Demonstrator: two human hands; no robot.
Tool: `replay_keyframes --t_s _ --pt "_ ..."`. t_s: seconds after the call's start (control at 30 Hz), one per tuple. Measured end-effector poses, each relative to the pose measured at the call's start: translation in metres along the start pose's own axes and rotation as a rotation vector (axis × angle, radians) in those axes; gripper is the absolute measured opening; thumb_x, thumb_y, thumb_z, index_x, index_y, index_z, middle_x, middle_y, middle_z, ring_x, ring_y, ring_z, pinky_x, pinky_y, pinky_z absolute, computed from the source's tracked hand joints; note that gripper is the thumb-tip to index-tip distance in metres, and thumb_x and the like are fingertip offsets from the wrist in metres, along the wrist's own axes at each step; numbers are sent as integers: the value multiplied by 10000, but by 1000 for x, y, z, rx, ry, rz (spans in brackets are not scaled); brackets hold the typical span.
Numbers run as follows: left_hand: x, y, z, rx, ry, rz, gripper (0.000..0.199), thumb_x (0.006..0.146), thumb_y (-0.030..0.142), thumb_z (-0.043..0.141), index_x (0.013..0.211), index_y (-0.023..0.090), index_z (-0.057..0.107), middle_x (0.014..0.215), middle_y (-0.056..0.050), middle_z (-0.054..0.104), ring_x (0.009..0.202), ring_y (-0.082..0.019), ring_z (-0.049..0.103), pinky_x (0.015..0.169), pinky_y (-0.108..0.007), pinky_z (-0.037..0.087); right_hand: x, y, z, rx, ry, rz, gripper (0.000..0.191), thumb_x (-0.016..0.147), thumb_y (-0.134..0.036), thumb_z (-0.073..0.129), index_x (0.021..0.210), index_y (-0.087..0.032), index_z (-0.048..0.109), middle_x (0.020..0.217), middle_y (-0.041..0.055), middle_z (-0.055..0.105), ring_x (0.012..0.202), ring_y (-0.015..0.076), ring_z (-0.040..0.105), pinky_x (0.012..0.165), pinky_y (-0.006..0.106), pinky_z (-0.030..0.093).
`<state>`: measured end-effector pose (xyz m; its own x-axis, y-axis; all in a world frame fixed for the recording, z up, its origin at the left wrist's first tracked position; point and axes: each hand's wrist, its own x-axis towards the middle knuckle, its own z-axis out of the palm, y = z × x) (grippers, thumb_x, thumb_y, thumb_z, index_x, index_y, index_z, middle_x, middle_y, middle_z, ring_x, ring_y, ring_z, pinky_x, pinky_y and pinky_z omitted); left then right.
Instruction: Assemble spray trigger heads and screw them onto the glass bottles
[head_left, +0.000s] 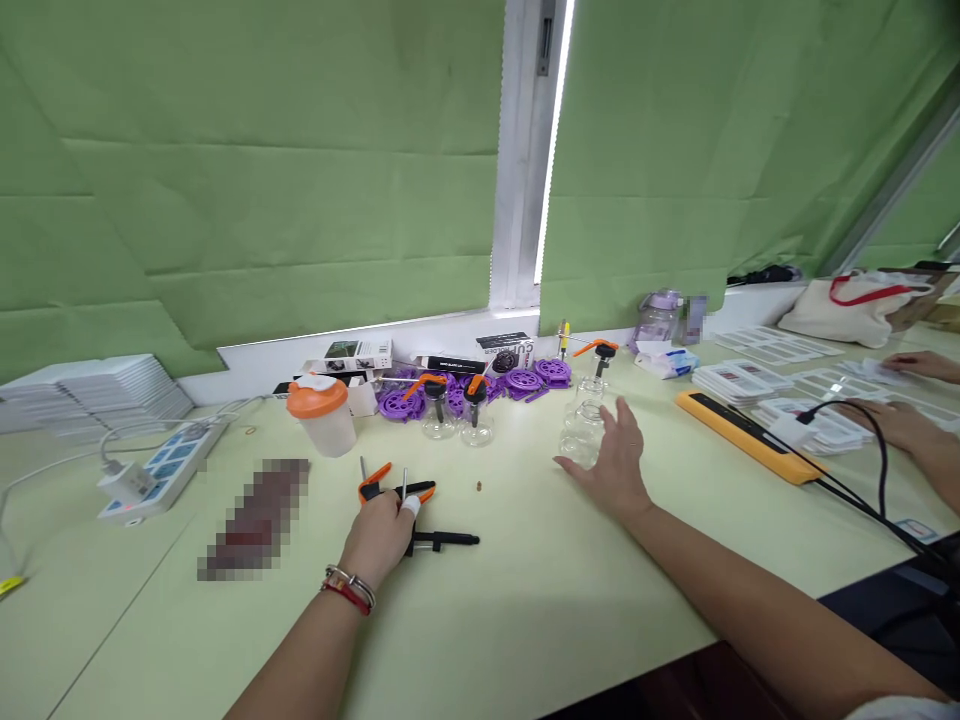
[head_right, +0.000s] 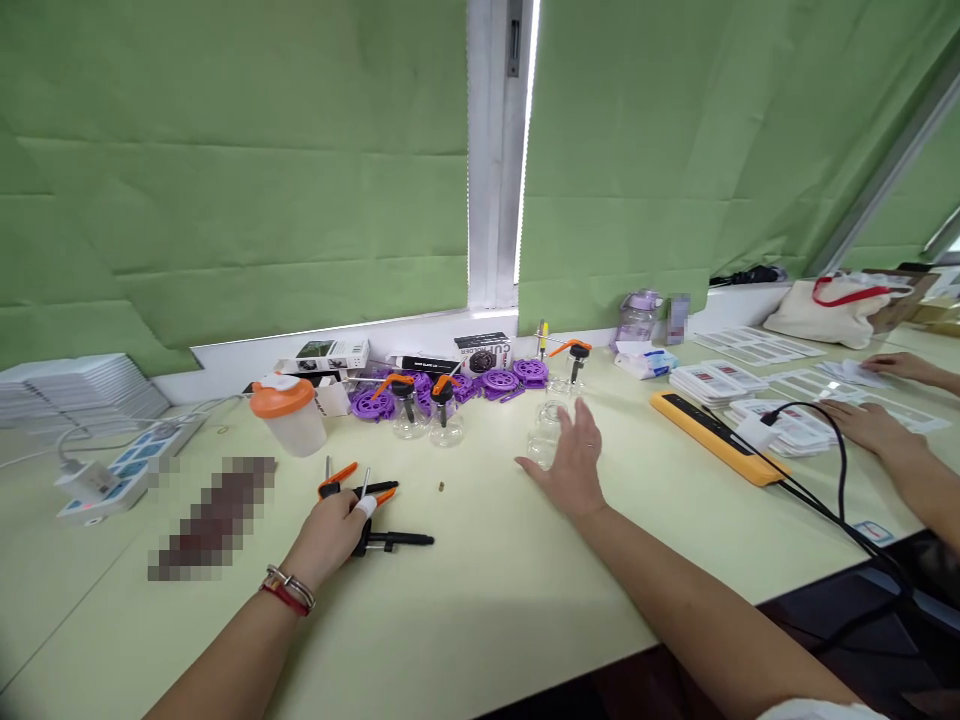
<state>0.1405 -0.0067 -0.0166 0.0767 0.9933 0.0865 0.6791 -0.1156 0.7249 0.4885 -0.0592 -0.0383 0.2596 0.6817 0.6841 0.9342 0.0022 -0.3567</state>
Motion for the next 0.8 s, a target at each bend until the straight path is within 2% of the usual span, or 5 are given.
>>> replay_keyframes --t_s 0.17,0.33,0.47,0.63,0.8 --pt "2 5 -8 97 54 -43 234 670 372 600 525 215 505 503 -55 554 471 -215 497 476 -275 253 12 -60 29 196 -282 -270 725 798 -435 578 1398 -215 236 1516 119 140 1405 289 64 1109 512 156" --pt "-8 22 -19 486 94 12 194 779 347 458 775 186 566 745 -115 642 632 -261 588 511 -290 325 41 -100 92 359 -451 134 929 677 -513 665 1402 -121 238 1448 184 291 1346 306 251 1083 445 261" --pt "-18 35 -18 680 102 145 225 829 316 384 883 176 552 947 -117 633 784 -262 614 546 -304 386 52 -107 117 424 -464 287 813 678 -477 665 1343 -132 351 1326 160 471 1219 286 443 999 395 368" --pt "-16 31 -16 623 107 172 243 840 326 393 953 171 542 976 -110 619 811 -259 608 561 -320 412 54 -97 104 365 -405 274 720 661 -455 676 1258 -131 436 1236 145 523 1146 268 493 953 371 398" --pt "-20 23 -14 166 185 339 486 824 355 491 1248 156 360 1007 -98 564 789 -205 574 648 -326 448 44 -109 41 189 -306 3 695 691 -478 646 1260 -142 432 1239 142 484 1155 284 440 961 394 378"
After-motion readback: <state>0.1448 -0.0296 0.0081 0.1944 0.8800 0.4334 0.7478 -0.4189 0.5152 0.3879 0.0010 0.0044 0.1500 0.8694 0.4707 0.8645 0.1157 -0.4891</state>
